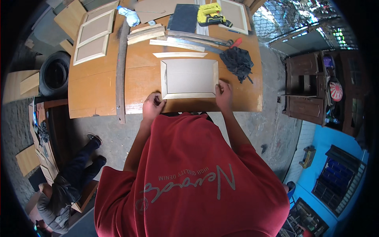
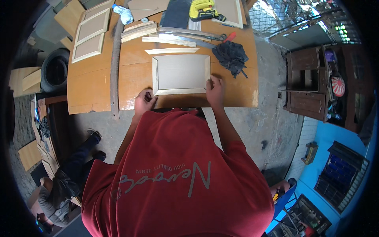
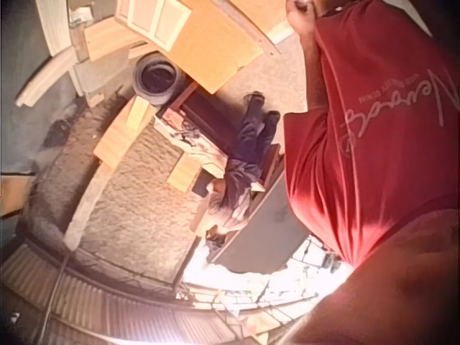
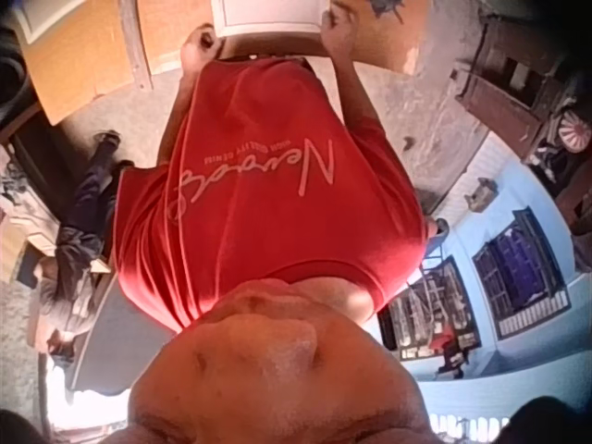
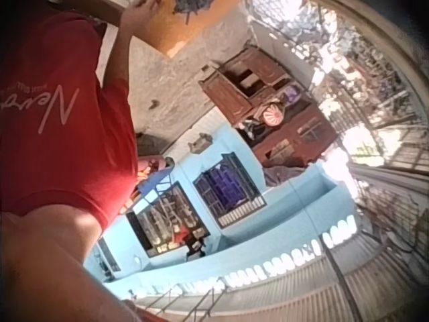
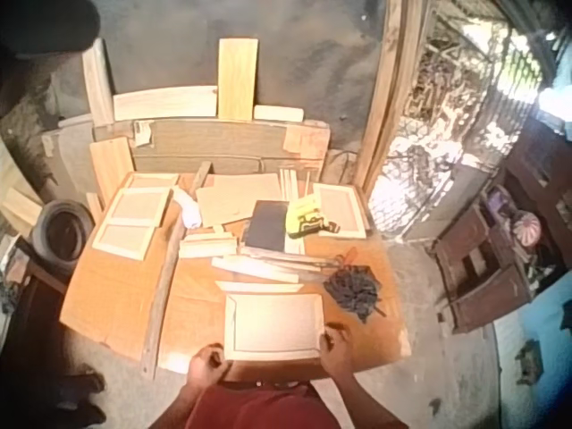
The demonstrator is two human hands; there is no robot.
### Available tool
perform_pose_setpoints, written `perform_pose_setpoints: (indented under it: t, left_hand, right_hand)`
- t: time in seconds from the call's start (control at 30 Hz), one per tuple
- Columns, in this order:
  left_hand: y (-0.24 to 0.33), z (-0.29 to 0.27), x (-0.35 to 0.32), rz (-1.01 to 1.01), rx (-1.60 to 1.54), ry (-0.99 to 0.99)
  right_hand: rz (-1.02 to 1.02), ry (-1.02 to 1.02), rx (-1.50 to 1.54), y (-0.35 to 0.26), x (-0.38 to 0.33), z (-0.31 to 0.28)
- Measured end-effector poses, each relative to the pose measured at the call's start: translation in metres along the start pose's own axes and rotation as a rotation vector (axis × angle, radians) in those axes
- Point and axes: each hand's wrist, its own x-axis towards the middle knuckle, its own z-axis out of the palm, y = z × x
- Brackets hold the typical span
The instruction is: Assembling and gluing a wooden frame.
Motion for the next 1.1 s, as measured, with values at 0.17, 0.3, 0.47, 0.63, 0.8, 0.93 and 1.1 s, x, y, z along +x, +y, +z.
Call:
perform_pose_setpoints:
  t: [0.17, 0.3, 0.47, 0.63, 0.8, 0.93, 1.1]
  left_hand:
    - [0.014, -0.002, -0.001, 0.035, 0.11, -0.006]
    - [0.023, 0.0, 0.002, 0.113, 0.194, 0.025]
    - [0.025, 0.002, 0.009, 0.16, 0.213, -0.056]
    - [0.021, 0.003, 0.01, 0.168, 0.202, -0.066]
    - [0.031, 0.0, 0.009, 0.144, 0.153, -0.078]
    - [0.015, 0.007, 0.018, 0.119, 0.089, 0.063]
    - [-0.007, 0.014, 0.056, -0.108, 0.026, 0.117]
  right_hand:
    - [0.165, -0.068, 0.236, 0.037, 0.008, 0.005]
    - [0.171, -0.095, 0.323, 0.043, 0.006, 0.008]
    - [0.18, -0.156, 0.339, 0.05, 0.006, 0.008]
    - [0.166, -0.149, 0.354, 0.048, 0.006, 0.008]
    - [0.173, -0.141, 0.362, 0.043, 0.004, 0.008]
    - [0.139, -0.129, 0.364, 0.05, 0.005, 0.01]
    - [0.111, -0.101, 0.403, 0.052, 0.01, 0.016]
